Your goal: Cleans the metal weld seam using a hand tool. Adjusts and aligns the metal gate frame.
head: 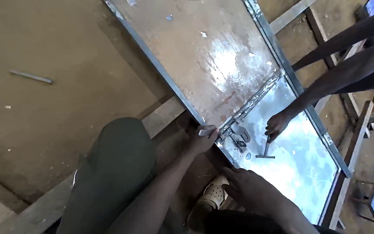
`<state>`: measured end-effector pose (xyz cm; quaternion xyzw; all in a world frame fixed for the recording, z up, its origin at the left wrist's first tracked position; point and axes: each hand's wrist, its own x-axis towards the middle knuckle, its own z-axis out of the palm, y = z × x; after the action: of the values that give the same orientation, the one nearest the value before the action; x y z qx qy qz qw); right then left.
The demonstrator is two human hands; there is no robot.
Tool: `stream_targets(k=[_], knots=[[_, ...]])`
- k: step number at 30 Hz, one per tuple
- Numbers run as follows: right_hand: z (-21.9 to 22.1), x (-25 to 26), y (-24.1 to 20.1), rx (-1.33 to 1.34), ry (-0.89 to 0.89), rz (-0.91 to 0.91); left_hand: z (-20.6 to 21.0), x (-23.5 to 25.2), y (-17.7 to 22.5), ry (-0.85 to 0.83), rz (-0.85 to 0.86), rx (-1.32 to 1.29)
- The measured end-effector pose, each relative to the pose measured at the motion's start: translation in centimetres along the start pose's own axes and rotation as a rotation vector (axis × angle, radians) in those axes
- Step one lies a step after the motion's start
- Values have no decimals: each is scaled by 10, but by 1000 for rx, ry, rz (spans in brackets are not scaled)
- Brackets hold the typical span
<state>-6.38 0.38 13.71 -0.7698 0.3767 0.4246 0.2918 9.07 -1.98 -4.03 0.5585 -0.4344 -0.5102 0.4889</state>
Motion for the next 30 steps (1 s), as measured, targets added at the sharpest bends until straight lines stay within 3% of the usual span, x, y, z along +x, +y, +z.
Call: stream_targets(k=[3,6,9,12,15,18,21,24,28,30], knots=[[4,2,6,-24,10,29,3,1,1,115,81,-67],[3,1,4,-5,24,54,2,-3,4,38,-67,-16],[1,1,3,0,19,48,1,0,3,147,87,-42],[6,-3,-1,2,38,24,6,-6,0,28,10,0],[4,-4,-4,8,10,2,6,0,4,134,144,4],[11,-9,-8,-24,30,7,3,-7,5,26,-35,45],[8,-10,-8,-14,30,-16,2,-2,4,144,102,19],[11,-13,-11,-56,63,-17,5,-11,4,37,16,65],[7,-15,-14,-67,54,-14,6,-4,3,133,191,-35],[11,-18,-17,-80,62,-9,8,-8,-3,23,40,-37]])
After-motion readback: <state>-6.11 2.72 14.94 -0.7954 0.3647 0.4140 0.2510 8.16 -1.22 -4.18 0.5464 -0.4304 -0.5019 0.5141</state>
